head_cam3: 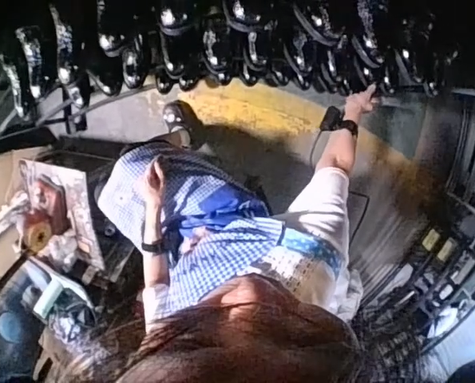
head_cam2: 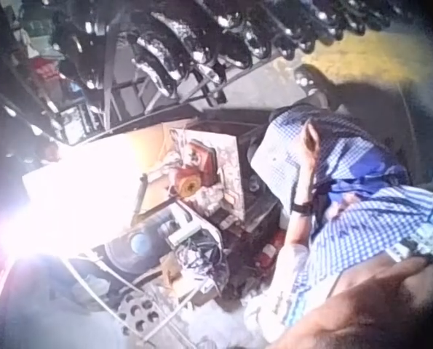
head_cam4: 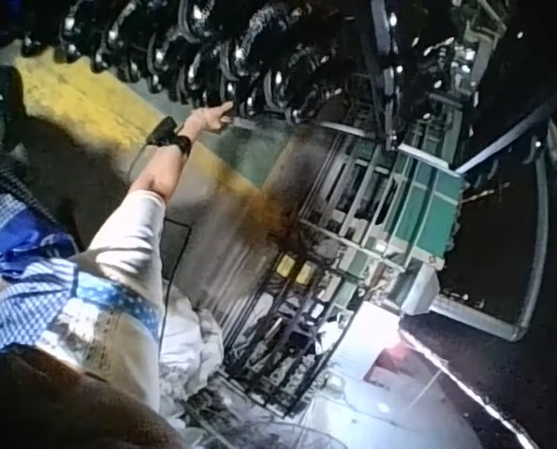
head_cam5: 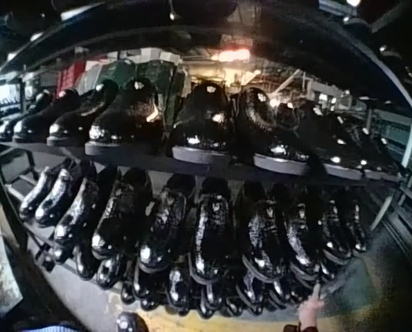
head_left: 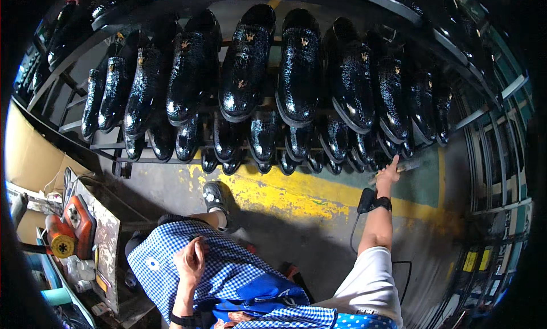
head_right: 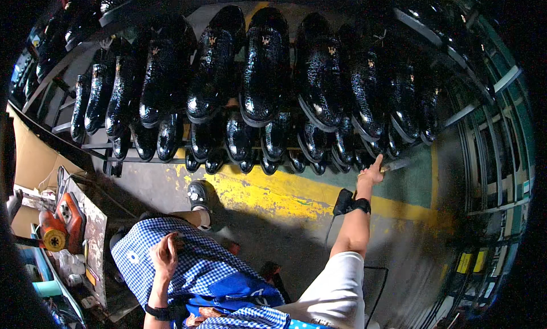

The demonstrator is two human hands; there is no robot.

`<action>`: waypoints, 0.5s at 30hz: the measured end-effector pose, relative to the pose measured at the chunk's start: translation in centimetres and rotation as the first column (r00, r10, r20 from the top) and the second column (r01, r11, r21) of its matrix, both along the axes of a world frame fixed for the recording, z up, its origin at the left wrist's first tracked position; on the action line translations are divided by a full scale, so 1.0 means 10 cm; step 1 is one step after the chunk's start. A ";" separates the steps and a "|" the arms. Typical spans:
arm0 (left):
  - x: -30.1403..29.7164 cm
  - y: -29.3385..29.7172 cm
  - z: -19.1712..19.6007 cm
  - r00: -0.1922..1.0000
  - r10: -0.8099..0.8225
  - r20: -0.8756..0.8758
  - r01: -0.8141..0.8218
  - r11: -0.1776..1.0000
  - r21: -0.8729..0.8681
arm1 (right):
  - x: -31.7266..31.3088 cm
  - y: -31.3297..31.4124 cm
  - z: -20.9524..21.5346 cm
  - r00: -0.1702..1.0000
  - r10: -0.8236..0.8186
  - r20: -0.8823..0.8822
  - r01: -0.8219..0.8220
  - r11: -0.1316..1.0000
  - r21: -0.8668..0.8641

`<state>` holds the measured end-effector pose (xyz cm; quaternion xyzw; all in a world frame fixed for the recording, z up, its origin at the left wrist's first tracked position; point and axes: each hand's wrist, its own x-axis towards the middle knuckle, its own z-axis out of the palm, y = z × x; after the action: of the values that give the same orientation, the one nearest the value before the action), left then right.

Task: Cleaning and buffing finished shoes from a production rack using a brush tool.

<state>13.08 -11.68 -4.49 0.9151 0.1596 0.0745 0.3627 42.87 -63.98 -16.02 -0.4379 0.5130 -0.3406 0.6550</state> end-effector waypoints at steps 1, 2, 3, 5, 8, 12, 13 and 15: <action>0.00 -0.01 0.01 1.000 -0.012 0.005 0.012 1.000 0.026 | 0.02 0.03 0.06 0.998 0.046 0.040 -0.052 0.984 0.171; 0.00 0.00 0.00 1.000 -0.015 -0.003 0.015 0.999 0.041 | 0.08 0.03 0.13 0.995 0.101 0.004 -0.099 0.976 0.194; 0.00 0.00 -0.01 1.000 -0.009 -0.003 0.010 0.999 0.039 | 0.11 0.01 0.13 0.994 0.106 0.003 -0.105 0.976 0.192; 0.01 0.00 -0.04 1.000 -0.024 0.004 0.023 0.991 0.130 | 0.20 -0.06 0.19 0.953 0.291 0.084 -0.303 0.919 0.251; 0.09 -0.05 -0.05 0.999 -0.054 0.008 0.052 0.992 0.112 | 0.33 -0.56 0.10 0.924 0.374 0.078 -0.378 0.869 0.319; 0.07 -0.03 -0.01 0.998 -0.051 0.022 0.047 0.986 0.158 | 0.17 -0.21 0.06 0.940 0.337 0.048 -0.338 0.907 0.253; 0.07 -0.03 -0.03 0.999 -0.044 0.031 0.040 0.991 0.129 | 0.03 -0.13 0.10 0.960 0.278 -0.004 -0.271 0.937 0.220; 0.01 0.00 -0.01 1.000 -0.011 0.005 0.010 0.993 0.121 | -0.22 0.06 0.12 0.948 0.289 0.135 -0.313 0.923 0.222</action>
<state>13.15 -11.67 -4.56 0.9360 0.1490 0.0846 0.3075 40.65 -63.43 -14.78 -0.4114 0.4436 -0.1927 0.7725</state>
